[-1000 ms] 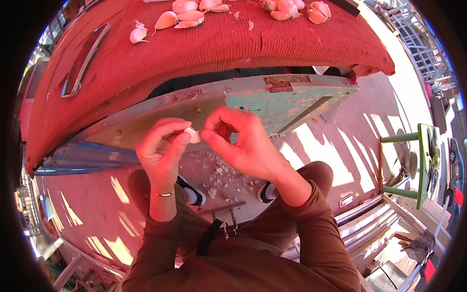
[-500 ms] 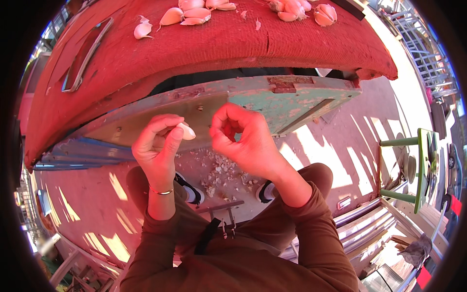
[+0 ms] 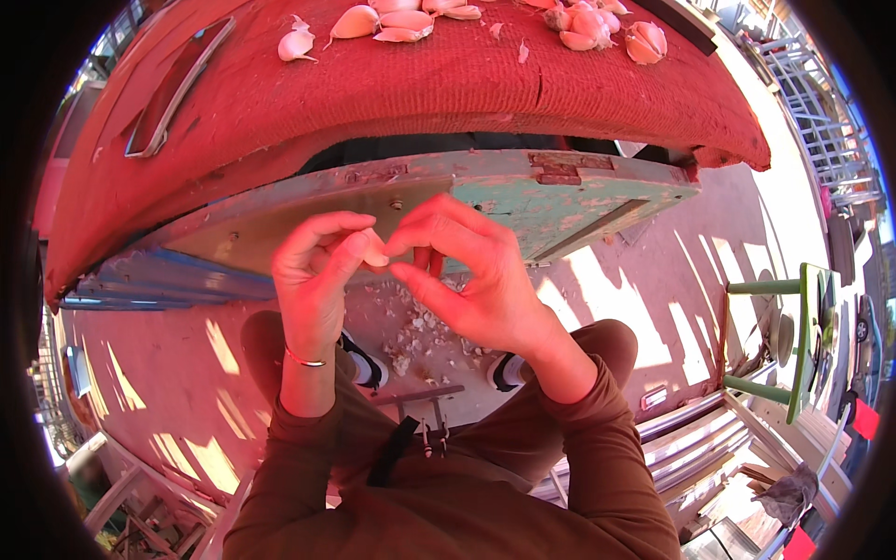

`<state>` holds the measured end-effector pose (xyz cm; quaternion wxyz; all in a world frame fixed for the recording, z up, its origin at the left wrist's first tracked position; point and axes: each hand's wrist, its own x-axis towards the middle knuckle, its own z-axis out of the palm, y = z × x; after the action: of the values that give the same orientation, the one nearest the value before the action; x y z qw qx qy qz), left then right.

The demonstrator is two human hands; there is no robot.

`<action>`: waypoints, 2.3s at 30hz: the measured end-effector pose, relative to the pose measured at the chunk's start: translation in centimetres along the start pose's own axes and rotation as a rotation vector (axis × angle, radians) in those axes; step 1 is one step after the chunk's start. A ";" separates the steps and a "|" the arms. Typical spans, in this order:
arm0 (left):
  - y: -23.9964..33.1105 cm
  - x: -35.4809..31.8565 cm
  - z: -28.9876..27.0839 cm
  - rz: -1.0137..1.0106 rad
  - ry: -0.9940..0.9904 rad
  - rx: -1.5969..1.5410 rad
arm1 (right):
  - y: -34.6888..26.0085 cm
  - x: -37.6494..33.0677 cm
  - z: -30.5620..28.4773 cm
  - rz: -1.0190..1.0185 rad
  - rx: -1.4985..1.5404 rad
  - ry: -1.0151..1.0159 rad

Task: The person peels garlic cloves by hand on a red cloth-covered surface, removing the outer skin and placing peeled cloves aside. A pair of scissors is briefly used to trim a clove. The work area is outdoors under bright sunlight.

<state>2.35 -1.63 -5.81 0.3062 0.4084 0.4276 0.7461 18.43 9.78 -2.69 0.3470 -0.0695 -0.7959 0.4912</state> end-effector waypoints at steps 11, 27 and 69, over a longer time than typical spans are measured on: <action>-0.1 0.0 -0.3 -0.012 -0.008 -0.023 | 0.6 -0.2 -0.6 -0.018 -0.052 0.008; -0.2 -0.6 0.7 0.105 0.038 0.138 | 0.4 -0.4 0.6 -0.125 -0.362 0.073; -0.2 0.2 -0.6 -0.059 -0.111 -0.189 | -0.6 0.5 -0.2 -0.087 -0.140 0.064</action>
<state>1.78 -1.60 -6.09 0.3884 0.4054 0.3497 0.7500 18.35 9.84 -1.86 0.3874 -0.0746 -0.8191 0.4164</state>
